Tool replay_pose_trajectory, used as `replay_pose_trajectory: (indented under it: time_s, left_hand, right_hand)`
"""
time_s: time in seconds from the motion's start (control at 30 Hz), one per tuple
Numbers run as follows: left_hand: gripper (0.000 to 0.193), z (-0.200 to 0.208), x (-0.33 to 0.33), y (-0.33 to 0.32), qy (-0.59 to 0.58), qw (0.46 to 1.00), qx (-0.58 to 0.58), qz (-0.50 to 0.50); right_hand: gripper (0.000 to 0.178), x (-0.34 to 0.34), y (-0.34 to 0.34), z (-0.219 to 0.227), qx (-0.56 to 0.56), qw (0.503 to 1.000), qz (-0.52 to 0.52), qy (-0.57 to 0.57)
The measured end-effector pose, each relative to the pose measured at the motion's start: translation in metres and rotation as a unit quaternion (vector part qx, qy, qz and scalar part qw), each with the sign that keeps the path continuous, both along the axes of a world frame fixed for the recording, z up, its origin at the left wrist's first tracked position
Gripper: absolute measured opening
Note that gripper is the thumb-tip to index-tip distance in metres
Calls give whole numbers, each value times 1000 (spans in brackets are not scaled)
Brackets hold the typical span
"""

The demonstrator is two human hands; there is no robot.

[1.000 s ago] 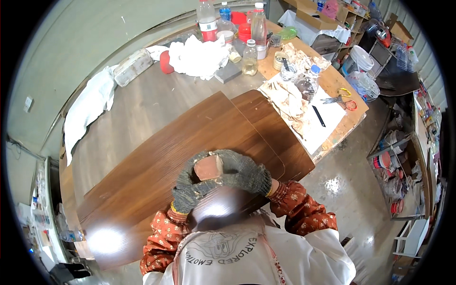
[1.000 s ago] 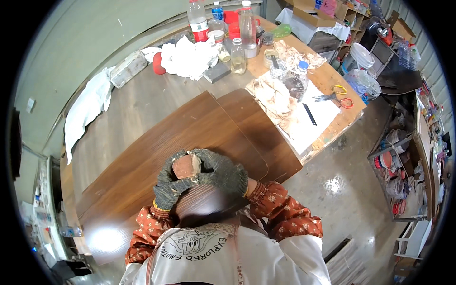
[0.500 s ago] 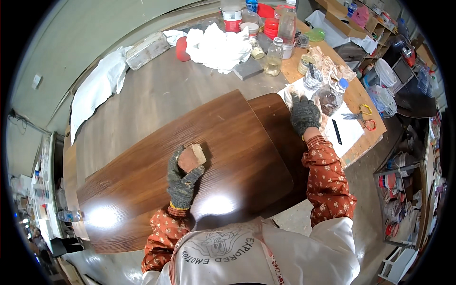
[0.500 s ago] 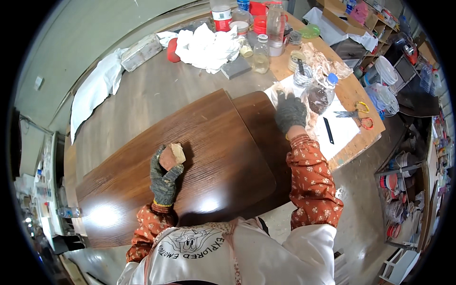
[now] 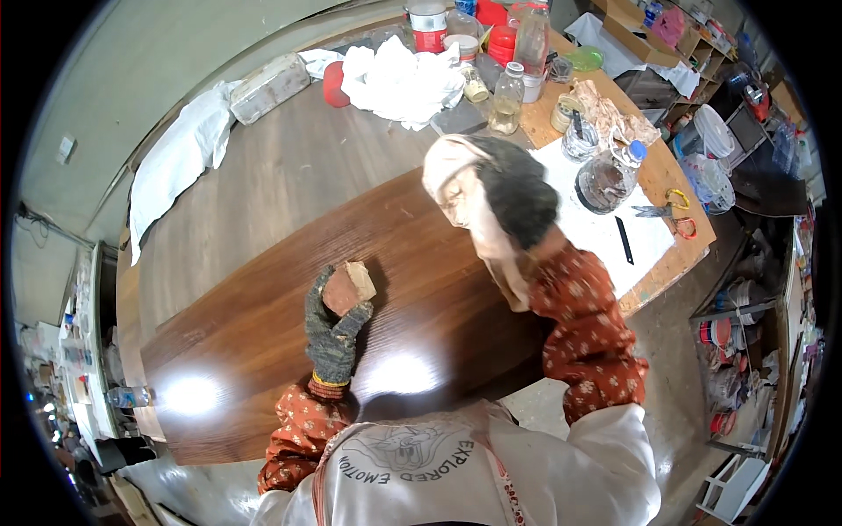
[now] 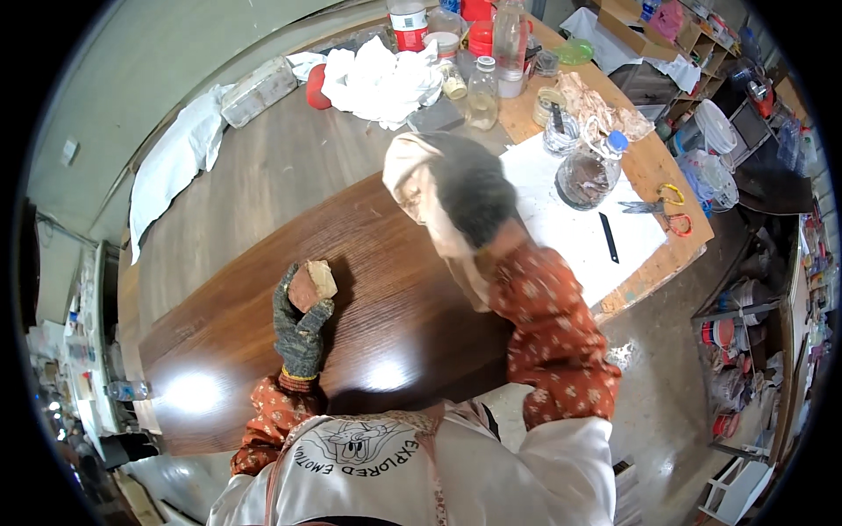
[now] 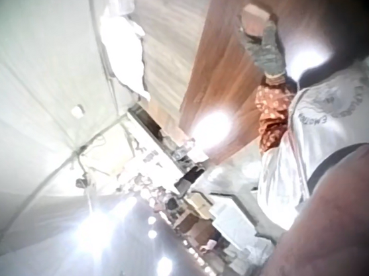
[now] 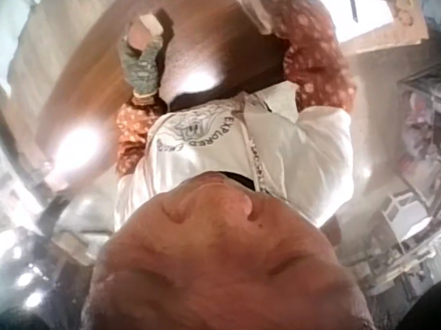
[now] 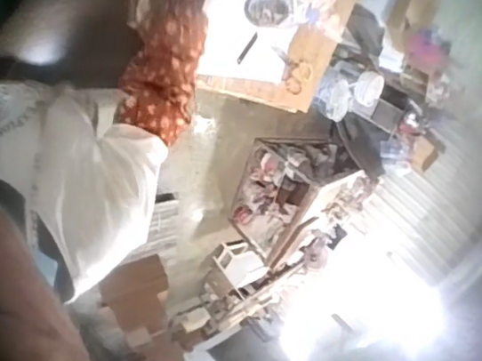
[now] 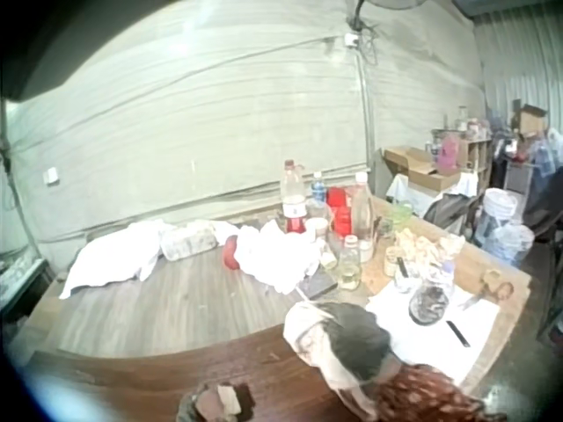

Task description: The person applies a finishing product to a wooden panel using a small block and a cloth, wiping the surface repeatedly to distribute the liquid.

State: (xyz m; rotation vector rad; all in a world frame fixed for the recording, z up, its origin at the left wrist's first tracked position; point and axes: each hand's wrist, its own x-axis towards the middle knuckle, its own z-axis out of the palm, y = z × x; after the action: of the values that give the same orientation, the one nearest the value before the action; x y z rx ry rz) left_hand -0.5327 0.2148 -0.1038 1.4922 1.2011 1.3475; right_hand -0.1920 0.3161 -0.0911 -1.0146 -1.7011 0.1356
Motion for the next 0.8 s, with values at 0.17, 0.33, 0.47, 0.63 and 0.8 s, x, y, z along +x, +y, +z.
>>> replay_pose_trajectory:
  time_s: [0.17,0.33,0.47,0.63,0.8]
  left_hand:
    - [70,2,2,-1,-133,990,-26,40]
    - [73,15,6,-4,-142,978,97,114]
    - [72,10,-5,-7,-154,965,118,178]
    - [67,25,-4,-8,-203,956,91,190]
    - [66,19,-5,-8,-148,959,139,196]
  right_hand:
    - [41,-93,18,34,-240,856,-129,-440]
    - [69,-183,-62,48,-273,777,63,-564]
    - [48,-242,-105,-13,-45,742,-42,-668]
    - [52,-237,-106,6,-106,892,117,-425]
    - [53,-217,-86,26,-260,923,161,-234]
